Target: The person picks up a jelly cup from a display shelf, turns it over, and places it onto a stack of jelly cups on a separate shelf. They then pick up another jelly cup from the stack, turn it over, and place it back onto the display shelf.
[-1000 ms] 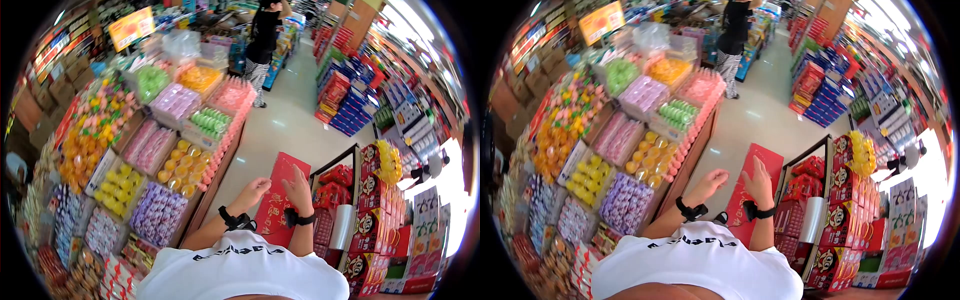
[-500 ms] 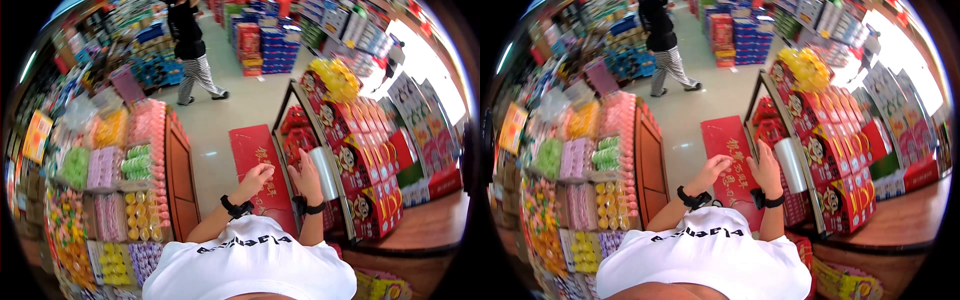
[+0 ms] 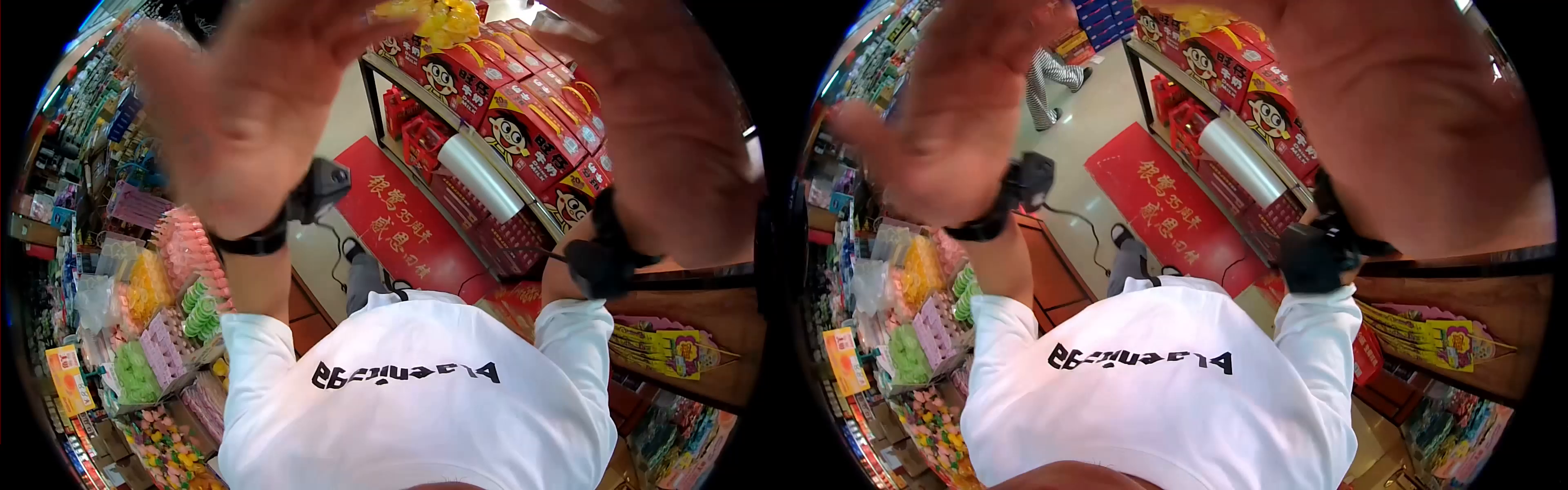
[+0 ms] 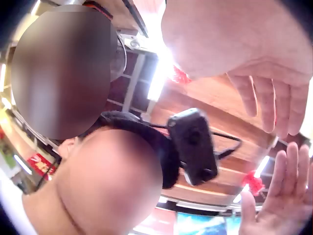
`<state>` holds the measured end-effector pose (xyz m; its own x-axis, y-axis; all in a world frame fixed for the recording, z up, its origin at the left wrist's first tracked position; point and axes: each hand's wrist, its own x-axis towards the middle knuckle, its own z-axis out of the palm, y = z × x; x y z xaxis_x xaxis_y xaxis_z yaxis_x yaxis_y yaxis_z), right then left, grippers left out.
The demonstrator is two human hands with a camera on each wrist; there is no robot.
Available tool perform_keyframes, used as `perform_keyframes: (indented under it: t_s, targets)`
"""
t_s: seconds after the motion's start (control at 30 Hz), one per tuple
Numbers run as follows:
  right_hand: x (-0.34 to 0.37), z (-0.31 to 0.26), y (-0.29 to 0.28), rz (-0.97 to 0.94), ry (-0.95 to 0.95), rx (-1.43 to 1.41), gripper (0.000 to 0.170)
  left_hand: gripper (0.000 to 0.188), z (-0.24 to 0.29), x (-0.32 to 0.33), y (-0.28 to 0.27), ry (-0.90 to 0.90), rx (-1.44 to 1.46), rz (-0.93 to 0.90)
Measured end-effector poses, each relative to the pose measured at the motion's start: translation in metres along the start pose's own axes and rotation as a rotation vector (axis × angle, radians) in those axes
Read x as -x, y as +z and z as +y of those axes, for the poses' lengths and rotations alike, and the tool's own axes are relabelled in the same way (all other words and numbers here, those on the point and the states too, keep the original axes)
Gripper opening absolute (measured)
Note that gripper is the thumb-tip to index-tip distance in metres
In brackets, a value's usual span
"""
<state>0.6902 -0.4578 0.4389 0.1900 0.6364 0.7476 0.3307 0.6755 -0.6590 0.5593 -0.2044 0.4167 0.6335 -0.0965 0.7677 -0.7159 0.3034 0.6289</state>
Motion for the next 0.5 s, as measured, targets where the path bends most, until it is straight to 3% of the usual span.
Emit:
perform_keyframes:
  t_s: [0.17, 0.5]
  targets:
    - [-0.009, -0.049, 0.007, -0.068, -0.049, 0.061, 0.103, 0.099, 0.029, -0.029, 0.026, 0.147, 0.226, -0.29]
    - [-0.003, -0.052, 0.009, 0.001, -0.013, 0.025, 0.106, 0.097, 0.035, -0.052, 0.017, 0.134, 0.149, -0.217]
